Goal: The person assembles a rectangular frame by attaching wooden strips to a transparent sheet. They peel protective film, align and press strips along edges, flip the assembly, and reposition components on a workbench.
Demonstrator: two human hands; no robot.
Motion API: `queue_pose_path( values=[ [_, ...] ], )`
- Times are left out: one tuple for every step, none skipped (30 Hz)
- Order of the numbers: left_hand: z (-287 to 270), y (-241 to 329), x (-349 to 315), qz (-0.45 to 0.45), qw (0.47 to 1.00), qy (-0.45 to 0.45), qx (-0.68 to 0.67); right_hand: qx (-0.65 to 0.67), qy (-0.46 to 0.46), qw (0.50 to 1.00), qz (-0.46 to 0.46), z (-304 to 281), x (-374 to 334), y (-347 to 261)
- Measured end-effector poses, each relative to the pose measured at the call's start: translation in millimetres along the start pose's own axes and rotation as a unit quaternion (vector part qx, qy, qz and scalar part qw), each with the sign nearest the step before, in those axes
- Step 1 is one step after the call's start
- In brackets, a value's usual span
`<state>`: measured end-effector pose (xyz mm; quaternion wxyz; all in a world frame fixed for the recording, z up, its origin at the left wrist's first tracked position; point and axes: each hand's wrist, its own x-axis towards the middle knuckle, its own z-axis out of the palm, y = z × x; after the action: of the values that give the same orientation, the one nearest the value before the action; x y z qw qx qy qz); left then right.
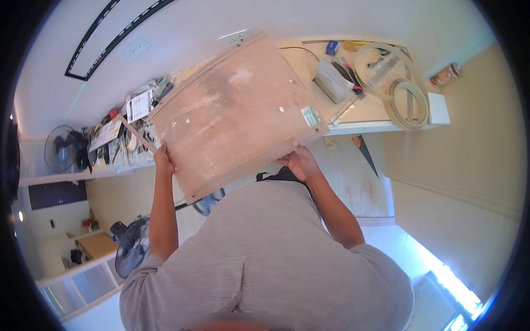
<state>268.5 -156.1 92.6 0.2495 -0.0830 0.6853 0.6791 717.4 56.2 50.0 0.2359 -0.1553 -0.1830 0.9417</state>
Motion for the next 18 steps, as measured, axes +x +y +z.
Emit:
queue_pose_path(
  values=[
    [-1,-9,9,0.001,1.0,-0.003,0.025,-0.01,0.048,0.999,0.022,-7,-4,3],
    [0,-17,18,0.0,0.999,0.007,0.049,-0.004,0.06,0.998,0.029,-13,-10,5],
    [-1,-22,28,0.003,0.997,0.021,0.076,-0.003,0.085,0.995,0.045,-18,-14,8],
    [0,-31,34,0.013,0.995,0.034,0.089,0.007,0.09,0.994,0.053,-23,-18,11],
    [-1,-39,39,0.035,0.992,0.046,0.113,-0.004,0.108,0.991,0.077,-27,-22,11],
    [-2,-44,43,0.043,0.989,0.039,0.134,-0.004,0.111,0.989,0.093,-30,-28,11],
    [-2,-50,46,0.036,0.988,0.043,0.145,-0.017,0.146,0.983,0.11,-32,-32,10],
    [-3,-54,48,0.062,0.982,0.023,0.178,-0.008,0.119,0.985,0.126,-35,-36,9],
    [0,-61,49,0.06,0.979,0.021,0.195,-0.012,0.125,0.982,0.144,-36,-39,6],
    [2,-67,50,0.045,0.977,0.023,0.207,-0.027,0.157,0.972,0.173,-38,-41,5],
    [3,-70,51,0.061,0.971,0.02,0.23,-0.022,0.134,0.976,0.169,-39,-42,3],
    [6,-73,52,0.062,0.967,0.02,0.246,-0.029,0.137,0.975,0.175,-40,-43,0],
    [9,-75,53,0.056,0.964,0.017,0.261,-0.026,0.128,0.977,0.17,-41,-43,0],
    [13,-75,56,0.085,0.951,0.021,0.297,-0.039,0.145,0.972,0.18,-41,-42,1],
    [16,-73,59,0.105,0.937,0.022,0.331,-0.043,0.149,0.971,0.18,-41,-42,2],
    [20,-72,61,0.112,0.923,0.024,0.367,-0.038,0.139,0.974,0.172,-41,-42,5],
    [24,-72,62,0.13,0.921,0.022,0.366,-0.051,0.16,0.971,0.17,-41,-43,8],
    [28,-71,64,0.137,0.921,0.024,0.365,-0.056,0.164,0.972,0.16,-41,-44,12]
  ],
)
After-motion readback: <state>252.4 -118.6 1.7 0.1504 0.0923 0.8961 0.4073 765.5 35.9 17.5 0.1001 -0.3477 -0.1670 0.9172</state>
